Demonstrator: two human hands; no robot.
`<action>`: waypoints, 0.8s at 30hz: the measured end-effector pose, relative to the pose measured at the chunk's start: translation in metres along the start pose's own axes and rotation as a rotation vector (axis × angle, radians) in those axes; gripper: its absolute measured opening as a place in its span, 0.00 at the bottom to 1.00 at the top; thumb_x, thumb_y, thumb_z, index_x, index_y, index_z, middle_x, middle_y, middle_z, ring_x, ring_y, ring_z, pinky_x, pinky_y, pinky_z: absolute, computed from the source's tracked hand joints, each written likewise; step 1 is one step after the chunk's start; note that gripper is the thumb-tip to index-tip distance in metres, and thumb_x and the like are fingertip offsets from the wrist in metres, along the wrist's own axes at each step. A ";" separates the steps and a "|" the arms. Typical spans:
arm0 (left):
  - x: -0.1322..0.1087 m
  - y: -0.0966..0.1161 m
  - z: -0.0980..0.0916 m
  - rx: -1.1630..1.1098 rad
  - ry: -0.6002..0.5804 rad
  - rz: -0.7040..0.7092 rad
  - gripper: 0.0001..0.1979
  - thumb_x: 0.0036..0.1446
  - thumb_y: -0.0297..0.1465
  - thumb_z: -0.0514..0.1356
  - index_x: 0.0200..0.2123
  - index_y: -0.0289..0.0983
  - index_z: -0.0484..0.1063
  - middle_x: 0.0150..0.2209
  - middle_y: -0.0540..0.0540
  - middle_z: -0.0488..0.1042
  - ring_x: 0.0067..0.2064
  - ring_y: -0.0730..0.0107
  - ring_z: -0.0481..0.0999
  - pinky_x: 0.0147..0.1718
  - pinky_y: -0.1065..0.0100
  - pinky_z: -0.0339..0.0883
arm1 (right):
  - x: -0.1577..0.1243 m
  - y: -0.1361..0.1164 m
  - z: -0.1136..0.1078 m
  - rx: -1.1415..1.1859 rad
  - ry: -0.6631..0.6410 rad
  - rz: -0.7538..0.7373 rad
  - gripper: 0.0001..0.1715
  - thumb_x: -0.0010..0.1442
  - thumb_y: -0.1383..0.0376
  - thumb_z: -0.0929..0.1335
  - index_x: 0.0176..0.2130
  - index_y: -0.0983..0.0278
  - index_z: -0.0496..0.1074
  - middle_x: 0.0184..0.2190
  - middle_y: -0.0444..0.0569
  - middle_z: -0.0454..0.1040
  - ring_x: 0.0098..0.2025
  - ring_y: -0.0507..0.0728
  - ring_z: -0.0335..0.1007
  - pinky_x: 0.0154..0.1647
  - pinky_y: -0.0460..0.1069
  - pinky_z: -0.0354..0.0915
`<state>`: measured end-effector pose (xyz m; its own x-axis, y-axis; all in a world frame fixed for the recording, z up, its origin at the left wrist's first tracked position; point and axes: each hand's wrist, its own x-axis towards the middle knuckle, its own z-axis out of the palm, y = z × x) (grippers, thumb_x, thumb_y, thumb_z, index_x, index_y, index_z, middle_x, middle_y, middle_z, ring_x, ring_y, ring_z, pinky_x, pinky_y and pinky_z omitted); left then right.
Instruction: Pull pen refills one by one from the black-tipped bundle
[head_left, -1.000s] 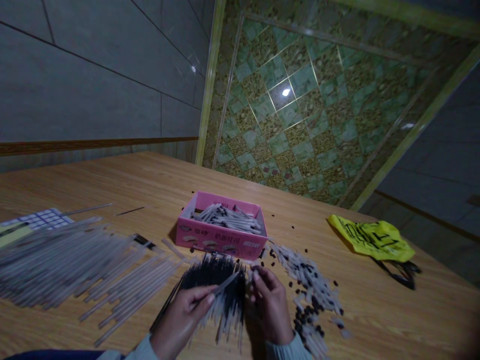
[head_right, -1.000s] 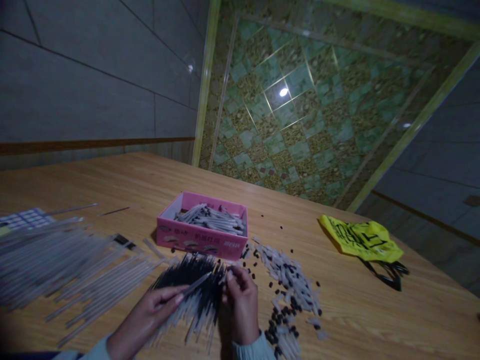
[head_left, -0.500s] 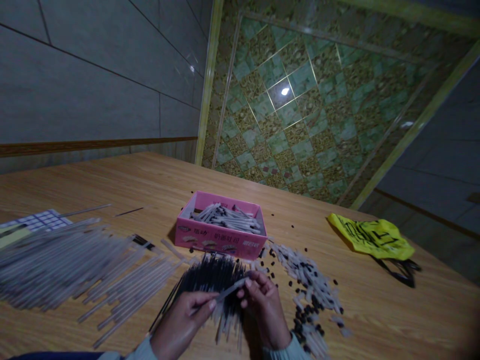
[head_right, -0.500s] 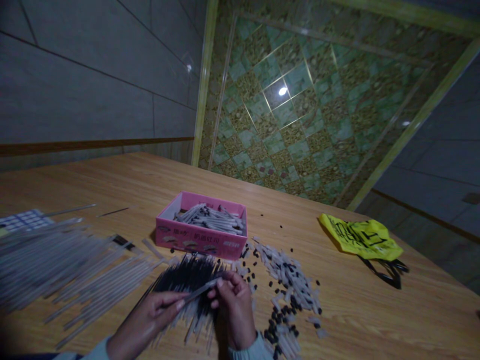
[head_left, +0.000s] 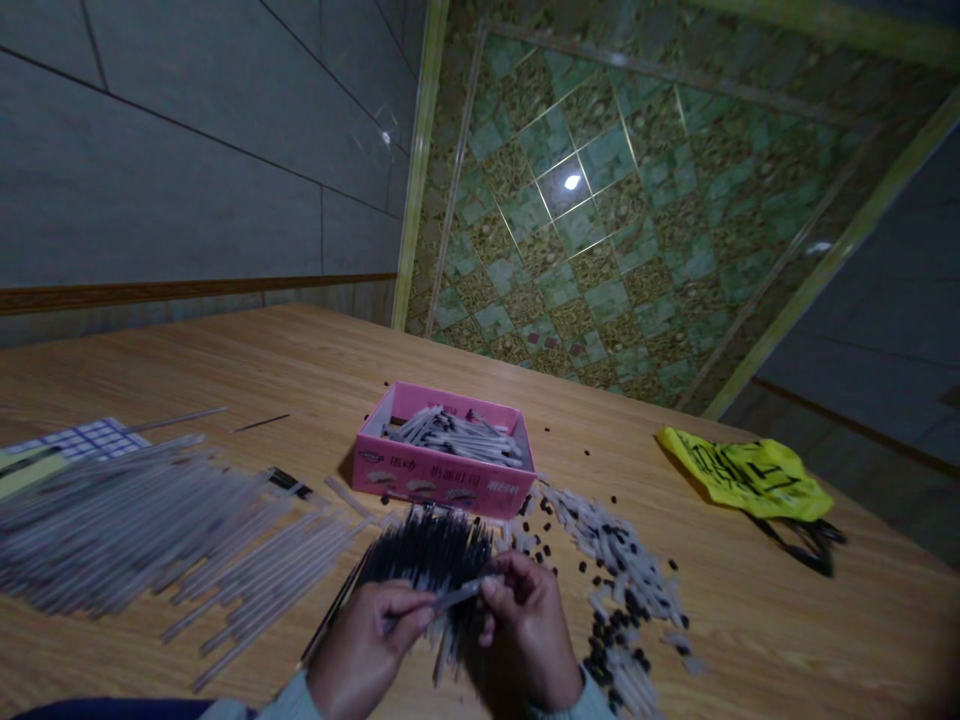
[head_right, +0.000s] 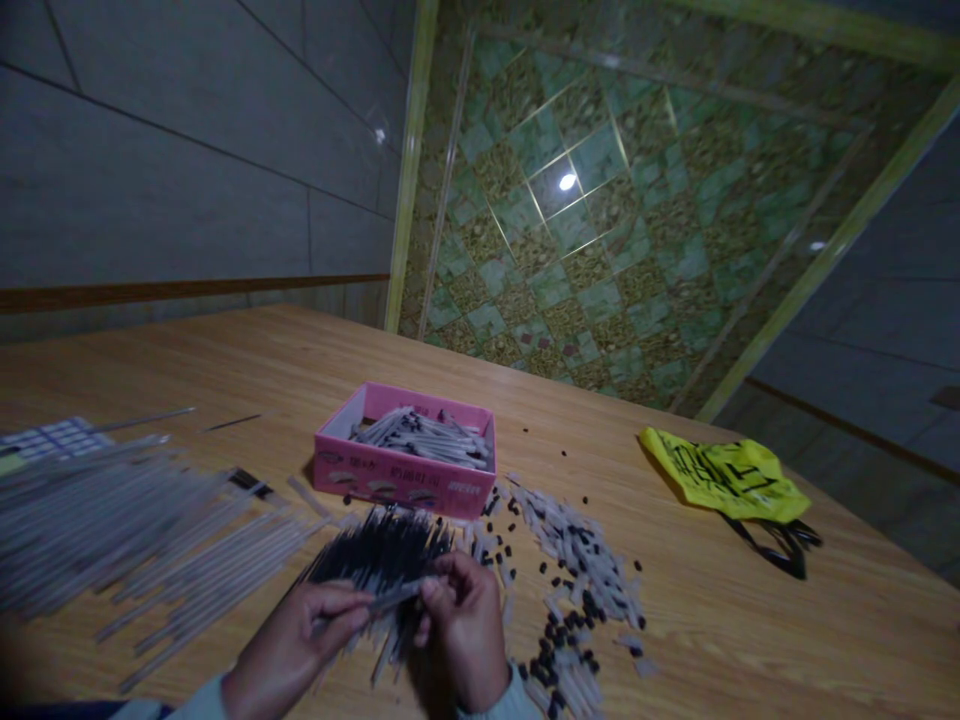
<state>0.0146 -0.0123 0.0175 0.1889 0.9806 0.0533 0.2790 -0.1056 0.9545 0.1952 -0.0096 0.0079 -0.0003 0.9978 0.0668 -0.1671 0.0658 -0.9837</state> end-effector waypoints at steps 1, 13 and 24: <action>-0.001 0.001 0.000 0.031 0.011 0.028 0.12 0.47 0.38 0.59 0.22 0.39 0.79 0.22 0.46 0.73 0.28 0.63 0.71 0.29 0.68 0.63 | -0.001 0.000 0.001 0.020 0.003 0.016 0.13 0.48 0.61 0.72 0.28 0.66 0.67 0.15 0.39 0.68 0.12 0.46 0.59 0.11 0.41 0.58; 0.001 0.003 -0.008 0.415 0.103 0.281 0.15 0.57 0.36 0.51 0.42 0.44 0.74 0.36 0.45 0.76 0.40 0.62 0.73 0.39 0.67 0.65 | 0.004 -0.003 0.005 0.264 0.149 0.131 0.15 0.45 0.61 0.74 0.26 0.67 0.67 0.14 0.39 0.68 0.11 0.44 0.53 0.09 0.40 0.58; 0.014 -0.028 -0.074 1.086 0.278 -0.312 0.10 0.47 0.28 0.56 0.32 0.40 0.76 0.37 0.41 0.77 0.39 0.54 0.75 0.34 0.61 0.62 | 0.008 -0.009 -0.007 0.373 0.381 0.007 0.15 0.45 0.62 0.74 0.31 0.65 0.68 0.17 0.39 0.69 0.14 0.45 0.57 0.13 0.41 0.58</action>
<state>-0.0604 0.0166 0.0135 -0.2061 0.9772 0.0519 0.9625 0.1928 0.1908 0.2038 -0.0022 0.0166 0.3439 0.9362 -0.0725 -0.5072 0.1202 -0.8534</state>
